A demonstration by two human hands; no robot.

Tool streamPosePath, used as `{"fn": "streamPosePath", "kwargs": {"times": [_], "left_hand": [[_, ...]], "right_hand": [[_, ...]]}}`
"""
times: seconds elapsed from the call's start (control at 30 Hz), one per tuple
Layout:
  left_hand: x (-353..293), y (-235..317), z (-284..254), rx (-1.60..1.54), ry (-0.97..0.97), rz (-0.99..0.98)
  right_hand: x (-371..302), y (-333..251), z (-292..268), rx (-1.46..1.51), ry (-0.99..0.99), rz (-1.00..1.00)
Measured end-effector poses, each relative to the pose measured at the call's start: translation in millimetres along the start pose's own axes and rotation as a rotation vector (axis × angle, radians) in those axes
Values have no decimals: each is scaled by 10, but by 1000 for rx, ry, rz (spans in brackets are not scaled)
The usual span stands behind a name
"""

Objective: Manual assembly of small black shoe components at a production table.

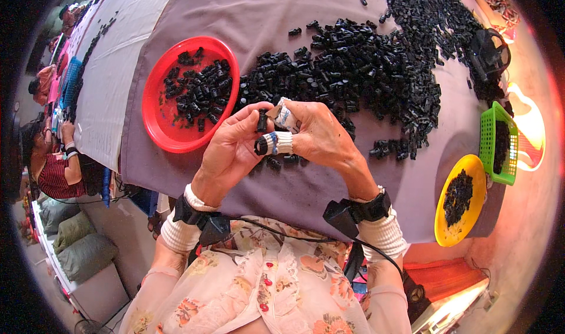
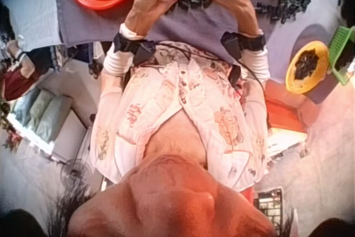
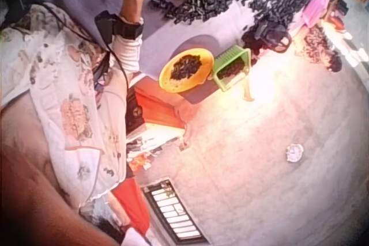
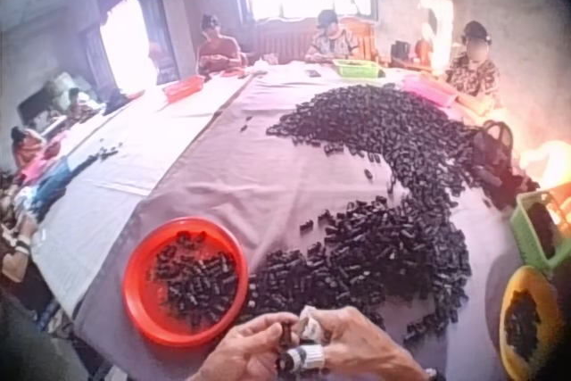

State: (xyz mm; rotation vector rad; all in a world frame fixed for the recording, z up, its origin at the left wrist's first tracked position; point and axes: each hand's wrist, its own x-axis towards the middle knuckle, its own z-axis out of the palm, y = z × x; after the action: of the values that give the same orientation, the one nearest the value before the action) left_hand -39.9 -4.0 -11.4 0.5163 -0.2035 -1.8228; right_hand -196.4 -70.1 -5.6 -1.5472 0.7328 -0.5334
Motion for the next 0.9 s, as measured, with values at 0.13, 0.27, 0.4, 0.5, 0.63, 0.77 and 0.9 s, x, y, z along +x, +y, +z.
{"fn": "streamPosePath", "kwargs": {"times": [0.13, 0.27, 0.4, 0.5, 0.63, 0.77, 0.9], "left_hand": [[7, -9, -17, 18, 16, -13], [12, -12, -28, 16, 10, -13], [16, -24, -42, 29, 23, -6], [19, -32, -69, 34, 20, 0], [22, -38, -52, 81, 53, 6], [20, -32, -77, 110, 53, 9], [23, -48, -61, 145, 75, 19]], "right_hand": [[0, 30, -23, -36, -14, 19], [7, -33, -28, -73, -10, 19], [16, -37, -30, -166, -10, 12], [27, -40, -35, -185, -19, 4], [32, -22, -31, -182, -27, -4], [13, -42, -25, -201, -38, 16], [-5, 41, -22, -162, -39, -1]]}}
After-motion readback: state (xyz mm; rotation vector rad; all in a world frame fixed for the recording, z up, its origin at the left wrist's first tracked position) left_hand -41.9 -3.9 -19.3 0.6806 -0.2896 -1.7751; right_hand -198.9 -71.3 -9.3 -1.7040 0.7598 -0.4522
